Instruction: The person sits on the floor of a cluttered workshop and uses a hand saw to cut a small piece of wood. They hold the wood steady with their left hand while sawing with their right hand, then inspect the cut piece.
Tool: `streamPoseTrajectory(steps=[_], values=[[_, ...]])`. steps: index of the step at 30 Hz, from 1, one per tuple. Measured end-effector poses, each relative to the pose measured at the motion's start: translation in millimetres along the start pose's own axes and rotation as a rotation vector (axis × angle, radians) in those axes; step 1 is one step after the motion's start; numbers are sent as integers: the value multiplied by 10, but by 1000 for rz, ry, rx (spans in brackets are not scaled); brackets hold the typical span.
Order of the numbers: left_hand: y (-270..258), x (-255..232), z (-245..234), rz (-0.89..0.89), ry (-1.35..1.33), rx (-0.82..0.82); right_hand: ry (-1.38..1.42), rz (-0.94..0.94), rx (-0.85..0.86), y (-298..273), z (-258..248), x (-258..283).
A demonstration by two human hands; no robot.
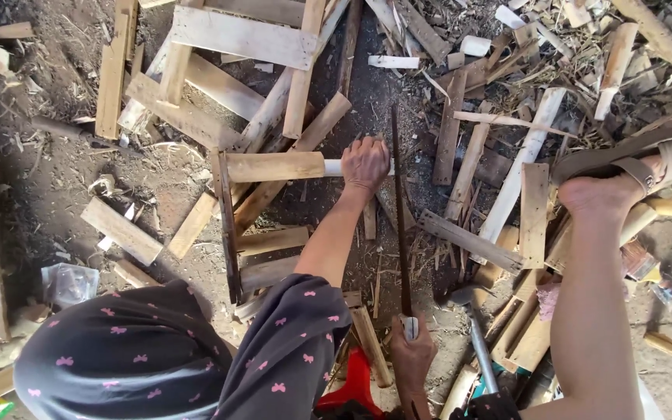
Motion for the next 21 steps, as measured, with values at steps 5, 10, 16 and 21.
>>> streamPoseTrajectory(steps=[5, 10, 16, 21], values=[[-6, 0, 0, 20, 32, 3, -76, -90, -37, 28, 53, -118], [6, -2, 9, 12, 15, 33, -119, -121, -50, 5, 12, -108], [-1, -16, -27, 23, 7, 10, -96, -82, -49, -10, 5, -140], [15, 0, -53, 1, 3, 5, -82, -61, -43, -21, 0, -84]])
Point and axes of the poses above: each hand's wrist, its own y-axis towards the middle knuckle, its own z-axis out of the palm, x = y × z, the point moved 5 cm from there along y, towards the middle knuckle, and after that the axes turned 7 degrees about -y, right-handed, at the moved point
